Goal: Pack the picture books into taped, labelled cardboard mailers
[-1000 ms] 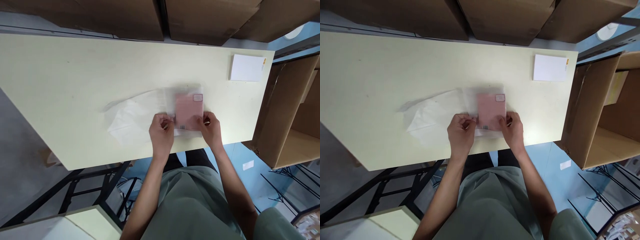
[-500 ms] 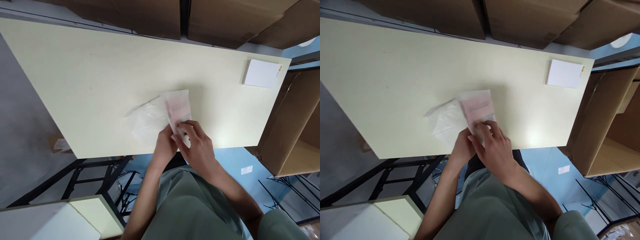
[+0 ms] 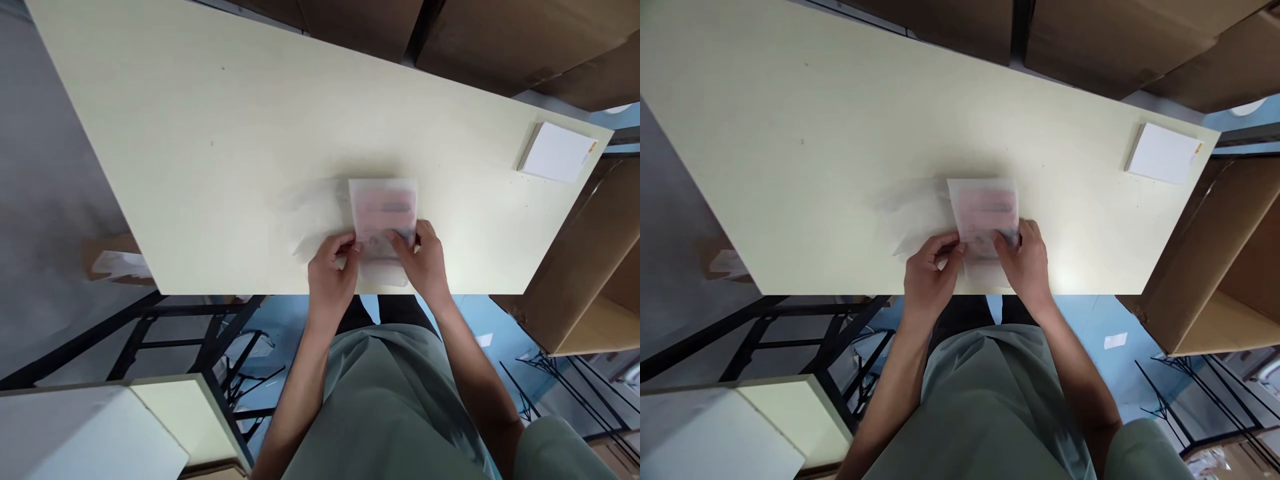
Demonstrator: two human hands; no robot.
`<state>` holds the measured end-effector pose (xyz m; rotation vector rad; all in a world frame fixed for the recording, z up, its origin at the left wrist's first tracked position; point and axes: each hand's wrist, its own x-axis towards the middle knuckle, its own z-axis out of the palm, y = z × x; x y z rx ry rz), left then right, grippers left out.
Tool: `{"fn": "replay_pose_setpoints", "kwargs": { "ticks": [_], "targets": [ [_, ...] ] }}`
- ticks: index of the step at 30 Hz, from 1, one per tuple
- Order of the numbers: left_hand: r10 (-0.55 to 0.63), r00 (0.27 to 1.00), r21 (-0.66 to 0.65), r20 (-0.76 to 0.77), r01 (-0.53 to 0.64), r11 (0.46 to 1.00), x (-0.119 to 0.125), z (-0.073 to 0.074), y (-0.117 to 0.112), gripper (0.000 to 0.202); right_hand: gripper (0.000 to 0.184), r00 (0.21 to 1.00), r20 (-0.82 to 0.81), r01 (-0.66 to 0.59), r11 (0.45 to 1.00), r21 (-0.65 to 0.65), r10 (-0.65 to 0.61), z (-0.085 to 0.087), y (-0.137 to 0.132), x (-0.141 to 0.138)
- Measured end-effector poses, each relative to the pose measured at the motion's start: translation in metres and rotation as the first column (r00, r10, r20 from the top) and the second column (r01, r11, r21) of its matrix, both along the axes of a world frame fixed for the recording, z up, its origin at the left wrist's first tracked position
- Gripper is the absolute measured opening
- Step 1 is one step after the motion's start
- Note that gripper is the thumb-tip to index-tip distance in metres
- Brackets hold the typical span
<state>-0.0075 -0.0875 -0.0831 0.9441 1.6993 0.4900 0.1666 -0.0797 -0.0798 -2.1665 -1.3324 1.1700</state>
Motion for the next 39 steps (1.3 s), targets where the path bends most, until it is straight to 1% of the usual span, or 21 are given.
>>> {"fn": "replay_pose_setpoints", "kwargs": {
  "ticks": [3,5,7,9,10,11,13,15,17,19,20,22,25,27,30,32,35,37,39],
  "targets": [
    [-0.073,0.997,0.05,-0.01,0.073,0.996,-0.005,0.001,0.001,0.025,0.03,0.999,0.039,-0.001,1.0,-0.001,0.001,0.006,-0.002,-0.003],
    [-0.075,0.997,0.053,0.005,0.075,0.996,-0.009,0.0,0.002,0.023,0.028,0.996,0.09,-0.012,1.0,0.02,0.01,0.014,-0.004,-0.006],
    [-0.01,0.999,0.018,0.038,0.01,1.0,-0.015,0.0,0.004,0.02,0.02,0.986,0.165,-0.033,0.997,0.063,0.022,0.022,-0.006,-0.013],
    [0.084,0.994,-0.029,0.069,-0.083,0.996,-0.023,0.001,0.007,0.018,0.006,0.97,0.243,-0.055,0.992,0.111,0.026,0.031,-0.007,-0.027],
    [0.122,0.99,-0.043,0.076,-0.119,0.992,-0.028,0.003,0.008,0.018,0.009,0.962,0.273,-0.063,0.989,0.133,0.024,0.036,-0.007,-0.036],
    [0.144,0.987,-0.047,0.075,-0.141,0.989,-0.035,0.006,0.009,0.018,0.017,0.956,0.293,-0.067,0.986,0.151,0.02,0.039,-0.007,-0.046],
    [0.157,0.987,-0.021,0.042,-0.157,0.987,-0.05,0.011,0.012,0.018,0.03,0.956,0.293,-0.079,0.984,0.162,0.028,0.045,-0.006,-0.071],
    [0.162,0.987,0.031,-0.019,-0.162,0.986,-0.068,0.016,0.013,0.018,0.039,0.965,0.249,-0.118,0.983,0.143,0.079,0.049,-0.007,-0.097],
    [0.175,0.982,0.077,-0.067,-0.17,0.982,-0.085,0.017,0.013,0.016,0.045,0.968,0.186,-0.191,0.975,0.111,0.168,0.05,-0.008,-0.119],
    [0.188,0.979,0.073,-0.08,-0.183,0.98,-0.097,0.015,0.011,0.014,0.048,0.962,0.154,-0.239,0.967,0.082,0.225,0.047,-0.01,-0.133],
    [0.191,0.979,0.049,-0.07,-0.187,0.981,-0.101,0.013,0.01,0.016,0.049,0.962,0.164,-0.233,0.97,0.073,0.219,0.044,-0.012,-0.136],
    [0.171,0.985,-0.011,-0.031,-0.171,0.985,-0.105,0.009,0.009,0.025,0.052,0.964,0.224,-0.163,0.985,0.063,0.145,0.036,-0.015,-0.137],
    [0.083,0.996,-0.037,0.009,-0.083,0.996,-0.105,0.004,0.01,0.036,0.057,0.953,0.302,-0.035,0.998,0.06,0.015,0.02,-0.019,-0.131],
    [0.025,1.0,-0.028,-0.002,-0.025,0.999,-0.107,0.001,0.014,0.035,0.054,0.948,0.317,0.009,0.999,0.046,-0.023,0.011,-0.019,-0.131],
    [-0.032,0.999,-0.009,0.004,0.032,0.999,-0.118,-0.002,0.023,0.023,0.045,0.951,0.304,0.054,0.998,0.045,-0.065,0.004,-0.014,-0.141],
    [-0.039,0.999,0.033,0.004,0.038,0.999,-0.133,-0.003,0.03,0.022,0.04,0.96,0.26,0.084,0.994,0.067,-0.099,0.003,-0.007,-0.155],
    [0.01,0.998,0.141,-0.065,-0.001,0.99,-0.165,-0.003,0.047,0.025,0.032,0.978,0.16,0.117,0.985,0.127,-0.137,0.0,0.012,-0.188],
    [0.039,0.992,0.208,-0.116,-0.014,0.978,-0.191,-0.005,0.067,0.026,0.03,0.987,0.053,0.14,0.974,0.177,-0.151,-0.003,0.033,-0.213],
    [0.037,0.983,0.268,-0.179,0.012,0.963,-0.215,-0.007,0.094,0.025,0.029,0.988,-0.047,0.151,0.962,0.228,-0.144,-0.007,0.06,-0.237]
  ]
}}
